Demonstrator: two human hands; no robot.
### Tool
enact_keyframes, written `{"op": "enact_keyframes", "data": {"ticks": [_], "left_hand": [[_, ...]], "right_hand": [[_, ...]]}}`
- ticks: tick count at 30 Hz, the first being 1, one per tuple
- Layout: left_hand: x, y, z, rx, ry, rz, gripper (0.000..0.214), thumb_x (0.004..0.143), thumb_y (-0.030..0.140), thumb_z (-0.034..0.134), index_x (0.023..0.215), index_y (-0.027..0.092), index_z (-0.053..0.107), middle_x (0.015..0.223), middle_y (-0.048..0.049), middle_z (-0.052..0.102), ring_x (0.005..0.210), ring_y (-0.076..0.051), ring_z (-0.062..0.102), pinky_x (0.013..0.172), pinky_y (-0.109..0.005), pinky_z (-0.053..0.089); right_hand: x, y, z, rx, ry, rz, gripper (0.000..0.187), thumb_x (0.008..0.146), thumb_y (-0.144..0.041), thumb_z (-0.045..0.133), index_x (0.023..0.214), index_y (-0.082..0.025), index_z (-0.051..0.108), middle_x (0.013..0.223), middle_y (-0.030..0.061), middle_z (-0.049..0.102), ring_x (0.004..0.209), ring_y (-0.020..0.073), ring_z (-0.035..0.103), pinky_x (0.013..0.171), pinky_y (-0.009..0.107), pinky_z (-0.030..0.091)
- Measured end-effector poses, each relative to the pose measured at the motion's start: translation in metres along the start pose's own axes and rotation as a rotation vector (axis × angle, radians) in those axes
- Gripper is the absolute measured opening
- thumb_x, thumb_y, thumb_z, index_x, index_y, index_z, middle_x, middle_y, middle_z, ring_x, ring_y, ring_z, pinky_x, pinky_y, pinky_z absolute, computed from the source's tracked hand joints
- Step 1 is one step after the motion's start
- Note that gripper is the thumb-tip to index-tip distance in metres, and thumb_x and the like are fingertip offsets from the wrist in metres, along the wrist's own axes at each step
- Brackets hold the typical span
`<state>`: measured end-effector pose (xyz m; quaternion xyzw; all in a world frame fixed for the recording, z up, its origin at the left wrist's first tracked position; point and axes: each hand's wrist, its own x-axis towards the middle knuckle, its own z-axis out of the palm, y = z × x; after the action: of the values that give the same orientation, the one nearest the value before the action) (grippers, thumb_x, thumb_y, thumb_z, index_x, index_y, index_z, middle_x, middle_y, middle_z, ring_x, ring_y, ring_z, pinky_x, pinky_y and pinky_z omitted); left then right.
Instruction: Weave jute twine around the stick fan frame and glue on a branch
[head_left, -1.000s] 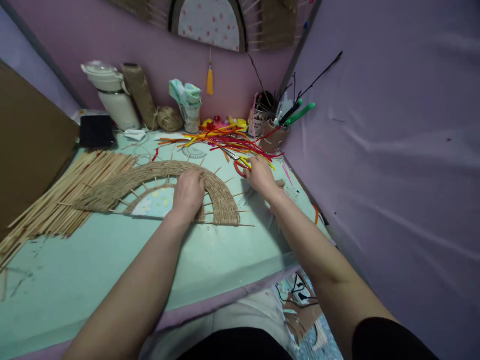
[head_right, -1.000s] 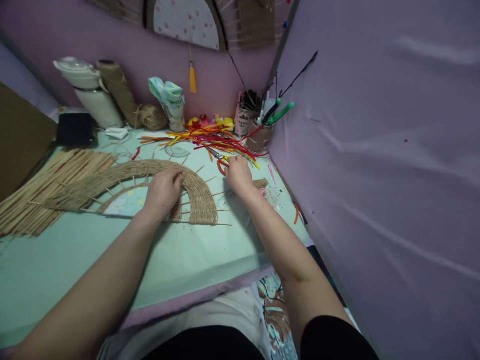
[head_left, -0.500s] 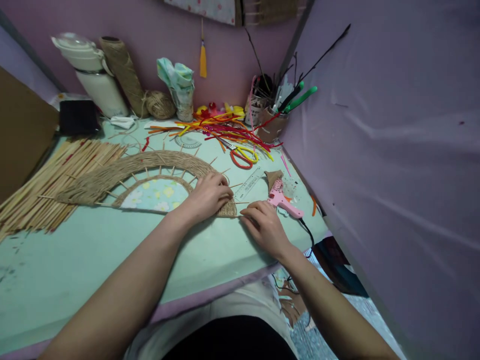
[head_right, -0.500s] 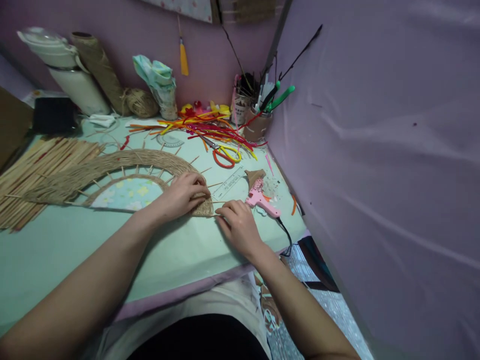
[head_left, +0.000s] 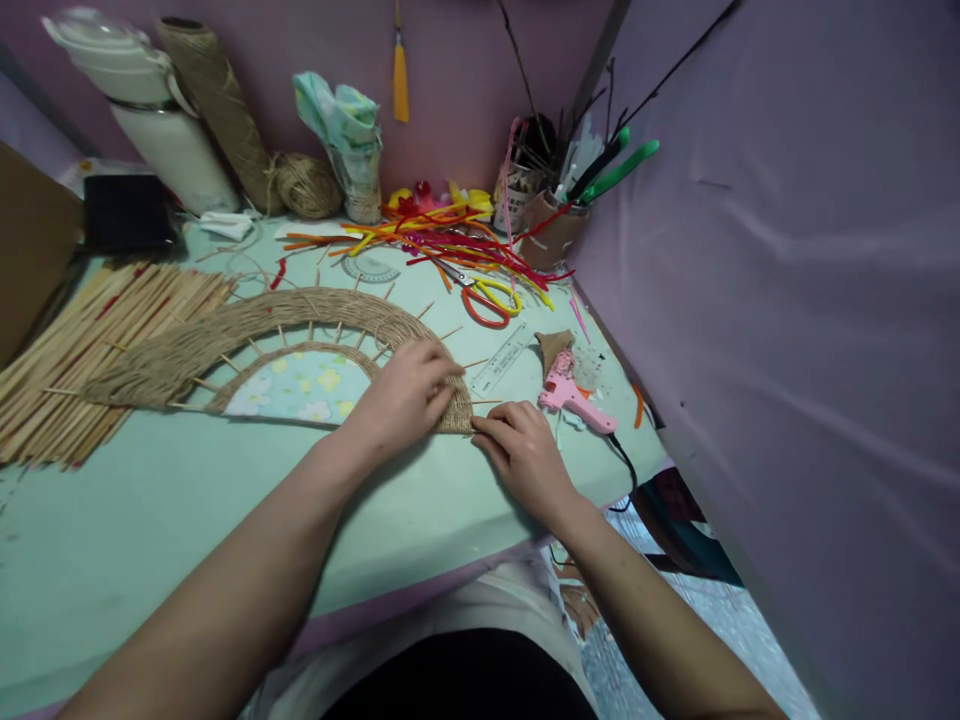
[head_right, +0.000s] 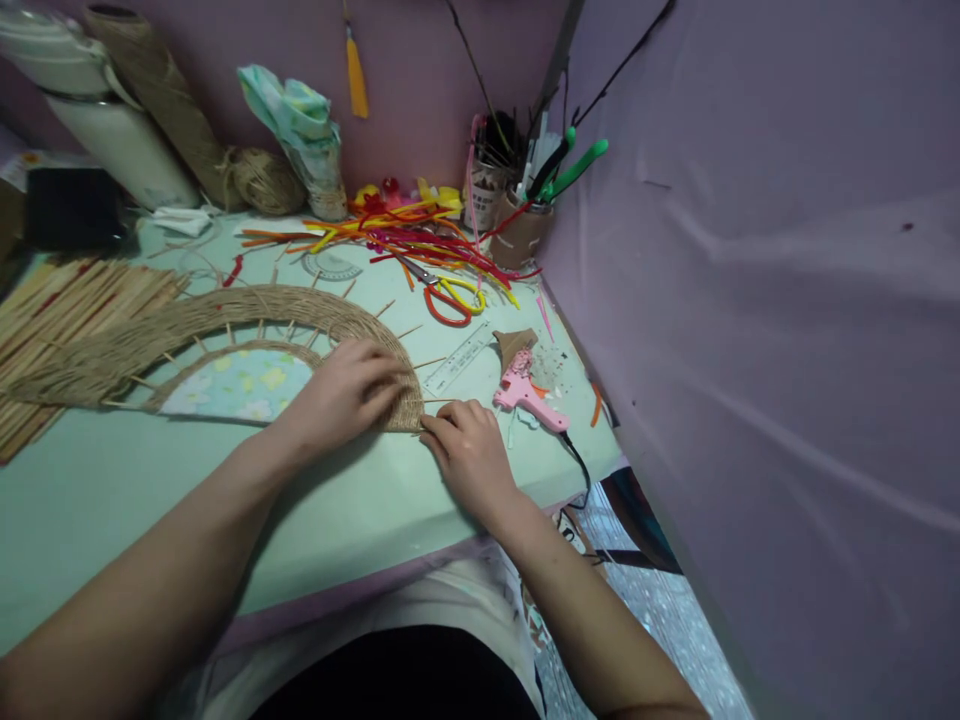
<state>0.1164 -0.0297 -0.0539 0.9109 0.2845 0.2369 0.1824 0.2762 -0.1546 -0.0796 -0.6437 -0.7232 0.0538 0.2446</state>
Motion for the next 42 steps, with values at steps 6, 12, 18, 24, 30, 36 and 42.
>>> {"op": "enact_keyframes", "data": {"ticks": [6, 12, 18, 24, 30, 36, 42], "left_hand": [[-0.007, 0.006, 0.003, -0.092, -0.206, 0.103, 0.021, 0.083, 0.016, 0.050, 0.089, 0.022, 0.069, 0.095, -0.0060, 0.061, 0.093, -0.021, 0.051, 0.082, -0.037, 0.041], [-0.037, 0.036, 0.010, 0.216, -0.042, 0.017, 0.018, 0.087, 0.023, 0.051, 0.079, 0.020, 0.067, 0.087, -0.0079, 0.061, 0.089, -0.025, 0.049, 0.075, -0.041, 0.036], [-0.056, 0.053, 0.027, 0.379, 0.050, -0.037, 0.017, 0.088, 0.023, 0.051, 0.085, 0.022, 0.068, 0.082, -0.0075, 0.061, 0.083, -0.024, 0.047, 0.070, -0.039, 0.033], [-0.052, 0.053, 0.032, 0.417, 0.025, -0.030, 0.014, 0.086, 0.020, 0.053, 0.079, 0.020, 0.066, 0.081, -0.0078, 0.060, 0.082, -0.024, 0.047, 0.067, -0.038, 0.033], [-0.050, 0.059, 0.035, 0.481, 0.026, -0.053, 0.017, 0.086, 0.017, 0.051, 0.075, 0.019, 0.063, 0.079, -0.0086, 0.059, 0.081, -0.025, 0.047, 0.064, -0.038, 0.035], [-0.047, 0.061, 0.038, 0.524, -0.022, -0.075, 0.016, 0.086, 0.014, 0.050, 0.075, 0.018, 0.061, 0.080, -0.0111, 0.057, 0.080, -0.027, 0.047, 0.065, -0.040, 0.037], [-0.044, 0.062, 0.034, 0.481, -0.030, -0.065, 0.015, 0.088, 0.019, 0.049, 0.083, 0.017, 0.062, 0.086, -0.0114, 0.057, 0.083, -0.027, 0.046, 0.068, -0.040, 0.036]], "right_hand": [[0.002, 0.005, 0.002, -0.086, 0.000, -0.086, 0.020, 0.092, -0.026, 0.050, 0.099, -0.020, 0.067, 0.088, 0.0064, 0.064, 0.086, 0.0205, 0.048, 0.075, 0.035, 0.037], [0.002, 0.009, 0.002, -0.109, -0.011, -0.142, 0.018, 0.092, -0.024, 0.050, 0.099, -0.020, 0.066, 0.086, 0.0061, 0.064, 0.086, 0.0207, 0.048, 0.076, 0.035, 0.036], [0.003, 0.008, 0.001, -0.065, -0.008, -0.129, 0.018, 0.092, -0.023, 0.050, 0.098, -0.020, 0.066, 0.086, 0.0066, 0.063, 0.085, 0.0208, 0.049, 0.076, 0.035, 0.037], [0.002, 0.010, 0.003, -0.067, 0.005, -0.144, 0.016, 0.091, -0.023, 0.051, 0.096, -0.018, 0.065, 0.085, 0.0059, 0.063, 0.085, 0.0204, 0.047, 0.075, 0.034, 0.037], [0.002, 0.011, 0.003, -0.059, -0.001, -0.141, 0.016, 0.092, -0.024, 0.050, 0.097, -0.020, 0.065, 0.085, 0.0058, 0.062, 0.084, 0.0203, 0.048, 0.074, 0.034, 0.036], [0.002, 0.011, 0.002, -0.024, -0.001, -0.120, 0.016, 0.092, -0.025, 0.050, 0.096, -0.021, 0.065, 0.085, 0.0063, 0.062, 0.084, 0.0210, 0.050, 0.074, 0.034, 0.037], [-0.006, 0.012, -0.004, 0.087, 0.017, -0.015, 0.014, 0.089, -0.025, 0.054, 0.101, -0.020, 0.060, 0.096, 0.0073, 0.063, 0.091, 0.0230, 0.052, 0.082, 0.038, 0.037]]}}
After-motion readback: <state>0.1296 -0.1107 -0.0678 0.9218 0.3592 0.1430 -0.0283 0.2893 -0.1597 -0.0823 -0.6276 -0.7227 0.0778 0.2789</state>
